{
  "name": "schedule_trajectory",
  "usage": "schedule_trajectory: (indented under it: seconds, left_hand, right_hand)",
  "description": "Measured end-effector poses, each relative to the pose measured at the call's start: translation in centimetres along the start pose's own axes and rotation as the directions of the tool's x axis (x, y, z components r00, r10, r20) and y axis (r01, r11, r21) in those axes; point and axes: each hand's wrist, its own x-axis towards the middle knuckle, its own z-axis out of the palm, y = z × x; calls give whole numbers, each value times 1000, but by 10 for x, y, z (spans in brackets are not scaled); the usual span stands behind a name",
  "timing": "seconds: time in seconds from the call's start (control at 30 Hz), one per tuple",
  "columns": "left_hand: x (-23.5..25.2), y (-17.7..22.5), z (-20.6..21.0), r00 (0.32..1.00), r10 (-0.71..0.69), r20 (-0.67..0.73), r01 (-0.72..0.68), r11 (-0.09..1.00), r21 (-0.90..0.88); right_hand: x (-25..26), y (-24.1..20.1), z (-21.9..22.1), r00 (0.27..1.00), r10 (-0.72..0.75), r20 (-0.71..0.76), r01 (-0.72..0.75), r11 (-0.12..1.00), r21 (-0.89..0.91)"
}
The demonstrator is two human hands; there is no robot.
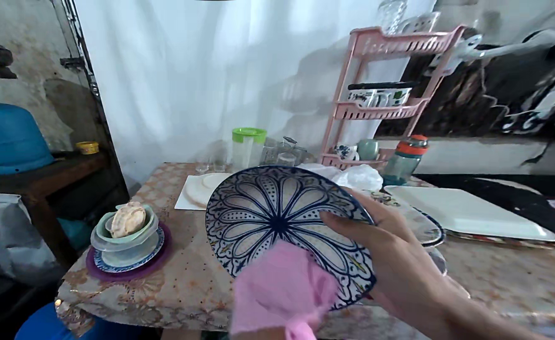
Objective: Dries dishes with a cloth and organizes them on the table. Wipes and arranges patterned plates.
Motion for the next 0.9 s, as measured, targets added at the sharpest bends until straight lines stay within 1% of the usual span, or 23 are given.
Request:
schedule_trajectory:
  seconds: [0.03, 0.07, 0.1, 0.17, 0.27, 0.4, 0.47, 0.6, 0.7, 0.77, 0.83, 0.9]
  left_hand:
    - [5, -7, -2, 995, -63, -82, 68, 996, 55]
    - [10, -15, -4, 985, -96, -145, 111, 989, 100]
    - [13, -22, -4, 976, -92, -195, 118, 985, 126]
    - [16, -28, -2, 969, -79, -233, 112, 985, 130]
    - [19, -27, -7, 974, -168, -152, 184, 978, 99]
    - [27, -23, -10, 971, -222, -89, 227, 973, 49]
    - [26, -17, -10, 974, -223, -31, 224, 975, 12]
    - [23, -17, -9, 974, -143, 177, 165, 979, -121]
    - [29, -31, -4, 945, -83, 315, 165, 956, -241]
    - [37, -37, -10, 895, -130, 426, 232, 953, -197]
    - [52, -44, -20, 845, -173, 507, 263, 958, -113]
    - [74, -54, -34, 768, -189, 611, 279, 959, -54]
  right_hand:
    - [0, 0, 1, 1000, 11, 4, -11, 1000, 12]
    - [0, 0, 3, 1000, 14, 11, -15, 1000, 17]
    - [1, 1, 5, 1000, 17, 15, -17, 1000, 20]
    - [2, 2, 7, 999, 54, 7, -54, 998, 26]
    - [1, 2, 9, 987, 158, 5, -158, 987, 27]
    - [1, 11, 9, 953, 290, 92, -294, 955, 30]
    - [1, 19, 11, 911, 389, 135, -401, 914, 69]
    - [-3, 39, 14, 773, 607, 184, -634, 749, 192]
    - [-2, 55, 14, 690, 682, 242, -724, 659, 206]
    - [-1, 63, 14, 667, 699, 257, -745, 628, 225]
    - [0, 67, 18, 670, 704, 235, -741, 620, 256]
    - [1, 70, 20, 659, 717, 229, -751, 606, 263]
